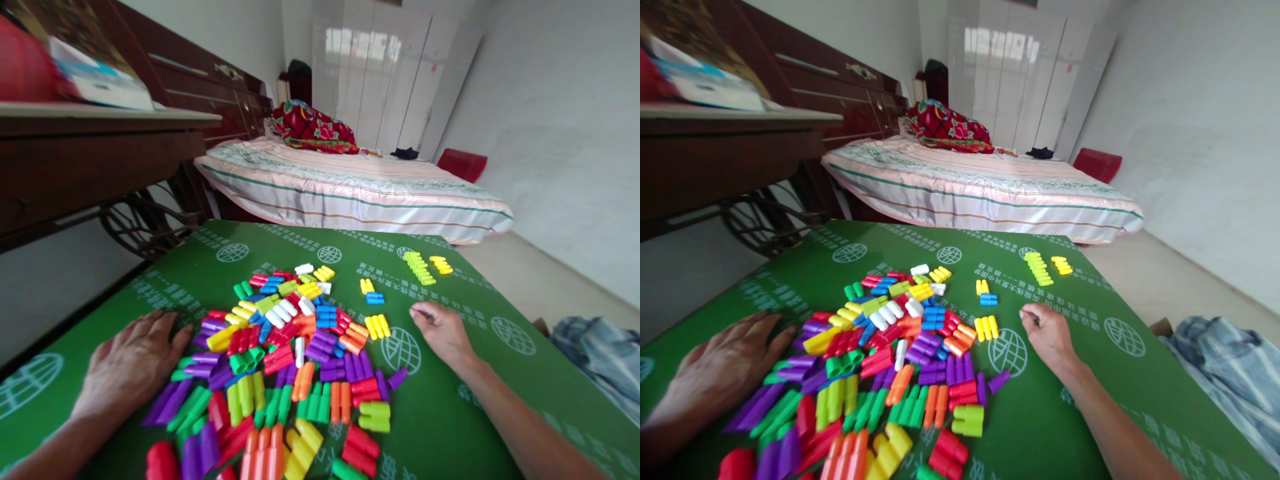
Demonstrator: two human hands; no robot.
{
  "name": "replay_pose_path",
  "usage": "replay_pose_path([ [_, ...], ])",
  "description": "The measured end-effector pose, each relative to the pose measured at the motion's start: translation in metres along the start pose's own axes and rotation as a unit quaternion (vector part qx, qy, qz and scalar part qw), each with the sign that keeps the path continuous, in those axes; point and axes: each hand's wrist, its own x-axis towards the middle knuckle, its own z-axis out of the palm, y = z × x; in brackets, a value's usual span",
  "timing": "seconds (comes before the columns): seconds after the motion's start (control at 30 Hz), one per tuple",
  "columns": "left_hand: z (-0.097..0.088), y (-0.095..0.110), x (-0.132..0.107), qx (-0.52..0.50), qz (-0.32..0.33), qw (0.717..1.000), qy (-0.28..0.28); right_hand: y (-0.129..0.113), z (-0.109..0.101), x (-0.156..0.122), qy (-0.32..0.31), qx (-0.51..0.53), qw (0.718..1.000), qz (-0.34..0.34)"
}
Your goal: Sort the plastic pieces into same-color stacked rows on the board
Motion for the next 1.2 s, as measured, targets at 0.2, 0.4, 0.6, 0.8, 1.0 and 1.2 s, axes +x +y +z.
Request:
replay_pose_path([
  [0.2, 0.002, 0.000, -0.001, -0.009, 0.005, 1.000, 0.018, -0.018, 0.001, -0.021, -0.046, -0.030, 0.997, -0.061],
  [0.4, 0.000, 0.001, -0.005, -0.016, 0.014, 0.999, 0.028, -0.021, 0.008, -0.028, -0.032, -0.130, 0.985, -0.110],
  [0.6, 0.000, 0.000, -0.006, -0.021, 0.019, 0.999, 0.030, -0.022, 0.014, -0.036, -0.004, -0.215, 0.957, -0.193],
  [0.8, 0.002, -0.001, -0.005, -0.018, 0.019, 0.999, 0.030, -0.024, 0.016, -0.039, 0.014, -0.267, 0.934, -0.239],
  [1.0, 0.011, -0.004, 0.000, 0.013, 0.004, 0.999, 0.036, -0.023, 0.017, -0.041, 0.034, -0.281, 0.924, -0.257],
  [1.2, 0.007, 0.001, -0.005, 0.011, 0.008, 0.999, 0.045, -0.024, 0.015, -0.042, 0.029, -0.291, 0.920, -0.262],
])
